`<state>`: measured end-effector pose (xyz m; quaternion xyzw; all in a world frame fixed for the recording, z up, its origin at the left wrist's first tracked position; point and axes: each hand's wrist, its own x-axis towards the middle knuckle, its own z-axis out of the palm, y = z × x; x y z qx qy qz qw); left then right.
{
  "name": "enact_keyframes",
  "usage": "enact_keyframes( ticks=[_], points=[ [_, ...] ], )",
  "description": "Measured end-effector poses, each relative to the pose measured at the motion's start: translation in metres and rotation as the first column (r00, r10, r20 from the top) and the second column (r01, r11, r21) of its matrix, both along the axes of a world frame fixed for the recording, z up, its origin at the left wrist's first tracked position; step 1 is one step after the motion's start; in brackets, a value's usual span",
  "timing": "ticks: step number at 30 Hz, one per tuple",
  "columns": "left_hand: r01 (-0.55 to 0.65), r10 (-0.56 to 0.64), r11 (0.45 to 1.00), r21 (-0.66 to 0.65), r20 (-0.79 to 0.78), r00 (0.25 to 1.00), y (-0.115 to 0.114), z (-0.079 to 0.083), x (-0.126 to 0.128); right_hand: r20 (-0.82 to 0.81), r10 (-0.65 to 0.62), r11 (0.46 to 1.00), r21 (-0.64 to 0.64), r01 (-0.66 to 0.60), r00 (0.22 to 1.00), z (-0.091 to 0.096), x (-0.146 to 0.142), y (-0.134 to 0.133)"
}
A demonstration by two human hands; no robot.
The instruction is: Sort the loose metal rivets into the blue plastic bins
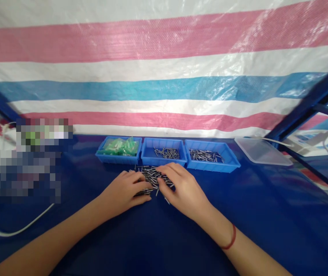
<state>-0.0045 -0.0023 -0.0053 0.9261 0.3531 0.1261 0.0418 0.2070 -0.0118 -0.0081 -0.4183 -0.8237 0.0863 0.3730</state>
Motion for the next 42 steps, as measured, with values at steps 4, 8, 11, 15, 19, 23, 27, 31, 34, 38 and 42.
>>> enact_keyframes(
  ticks=[4, 8, 11, 15, 19, 23, 27, 31, 34, 38, 42],
  points=[
    [-0.013, 0.014, 0.999, 0.036, -0.026, 1.0, -0.001, -0.002, 0.003, 0.025, 0.096, 0.995, -0.024, -0.096, 0.995, -0.002, -0.006, -0.005],
    [-0.027, 0.028, 0.998, 0.059, -0.016, 0.999, -0.003, -0.001, 0.005, 0.02, 0.102, 0.994, -0.033, -0.102, 0.995, -0.002, -0.006, -0.004],
    [-0.036, 0.035, 0.999, 0.013, 0.065, 0.997, -0.002, 0.001, 0.004, 0.031, 0.096, 0.995, -0.043, -0.095, 0.995, -0.002, -0.006, -0.004],
    [-0.029, 0.039, 0.998, -0.053, 0.194, 0.98, -0.001, 0.003, 0.004, 0.088, 0.109, 0.993, -0.063, -0.103, 0.99, -0.005, -0.007, -0.003],
    [-0.007, 0.035, 0.994, -0.105, 0.267, 0.963, -0.002, 0.003, 0.005, 0.105, 0.141, 0.986, -0.1, -0.131, 0.984, -0.007, -0.01, -0.003],
    [0.012, 0.042, 0.989, -0.149, 0.351, 0.935, -0.003, 0.003, 0.006, 0.064, 0.129, 0.984, -0.131, -0.12, 0.99, -0.007, -0.011, -0.004],
    [0.007, 0.121, 0.967, -0.256, 0.48, 0.869, -0.005, 0.006, 0.008, -0.067, 0.141, 0.973, -0.175, -0.151, 0.988, -0.007, -0.009, -0.003],
    [-0.034, 0.226, 0.94, -0.34, 0.542, 0.81, -0.005, 0.007, 0.01, -0.217, 0.053, 0.96, -0.259, -0.11, 0.975, -0.006, -0.006, -0.001],
    [-0.052, 0.243, 0.936, -0.347, 0.535, 0.809, -0.005, 0.005, 0.011, -0.3, -0.043, 0.936, -0.345, -0.066, 0.953, -0.007, -0.006, 0.0],
    [-0.015, 0.175, 0.95, -0.313, 0.49, 0.854, -0.005, 0.0, 0.012, -0.388, -0.052, 0.908, -0.401, -0.118, 0.92, -0.009, -0.008, -0.001],
    [0.023, 0.114, 0.956, -0.291, 0.444, 0.889, -0.004, -0.001, 0.012, -0.426, -0.042, 0.903, -0.402, -0.148, 0.904, -0.01, -0.01, -0.003]
  ],
)
